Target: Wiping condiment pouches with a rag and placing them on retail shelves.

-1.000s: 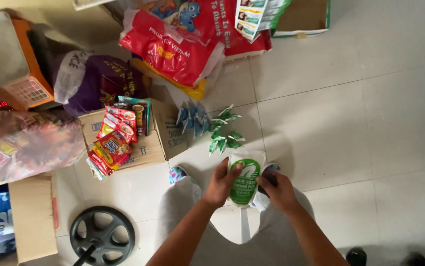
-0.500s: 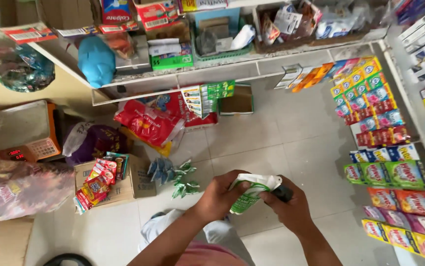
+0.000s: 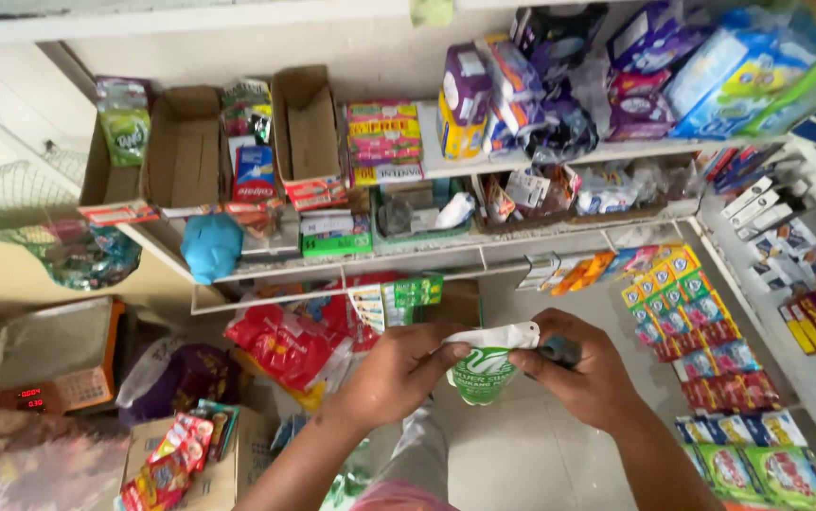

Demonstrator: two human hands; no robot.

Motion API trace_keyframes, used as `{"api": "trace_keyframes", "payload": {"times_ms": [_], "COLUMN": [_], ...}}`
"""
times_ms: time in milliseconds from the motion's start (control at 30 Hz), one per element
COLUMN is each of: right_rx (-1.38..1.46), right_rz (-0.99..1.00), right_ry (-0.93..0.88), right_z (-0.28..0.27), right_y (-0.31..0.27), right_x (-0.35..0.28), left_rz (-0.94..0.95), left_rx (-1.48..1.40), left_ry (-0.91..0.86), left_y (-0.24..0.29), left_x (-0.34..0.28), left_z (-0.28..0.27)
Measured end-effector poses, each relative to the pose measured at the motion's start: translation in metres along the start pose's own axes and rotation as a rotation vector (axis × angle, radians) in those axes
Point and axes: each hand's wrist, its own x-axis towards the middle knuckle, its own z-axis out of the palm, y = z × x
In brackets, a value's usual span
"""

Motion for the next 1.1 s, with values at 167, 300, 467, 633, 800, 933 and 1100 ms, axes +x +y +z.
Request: {"api": "trace_keyframes", "payload": {"times_ms": [167, 300, 467, 633, 800, 933, 1100], "right_rx": [-0.26, -0.407, -0.793, -0.97, -1.028, -1.081, -1.1], "right_rz": [-0.176, -0.447, -0.54, -0.888, -0.607, -0.668, -0.811], "right_ry": [-0.05, -0.053, -0.009, 0.059, 0.141, 0.161, 0.148], "right_z": [-0.046, -0.065, -0.096, -0.13, -0.141, -0.172, -0.192], "right_y": [-0.041, -0.117, -0.187, -0.237, -0.281, -0.26, -0.255], "right_x": [0.138, 0.232, 0.322, 0.406, 0.477, 0.556, 0.611], "left_rz": [0.3, 0.421, 0.439, 0.716, 0.757, 0.69, 0.596], "left_rx": [0.126, 0.235, 0.258, 0.406, 0.536, 0.53, 0.589], "left_ry": [0.088, 0.15, 0.181, 0.383, 0.586, 0.638, 0.75], "left_y": [0.014, 0.063, 0.112, 0.137, 0.165, 0.166, 0.168], "left_x": [0.098, 0.162, 0.243, 0.309, 0.372, 0.436, 0.51], "left_z": [-0.076, -0.141, -0.203, -0.255, -0.291, -0.314, -0.342]}}
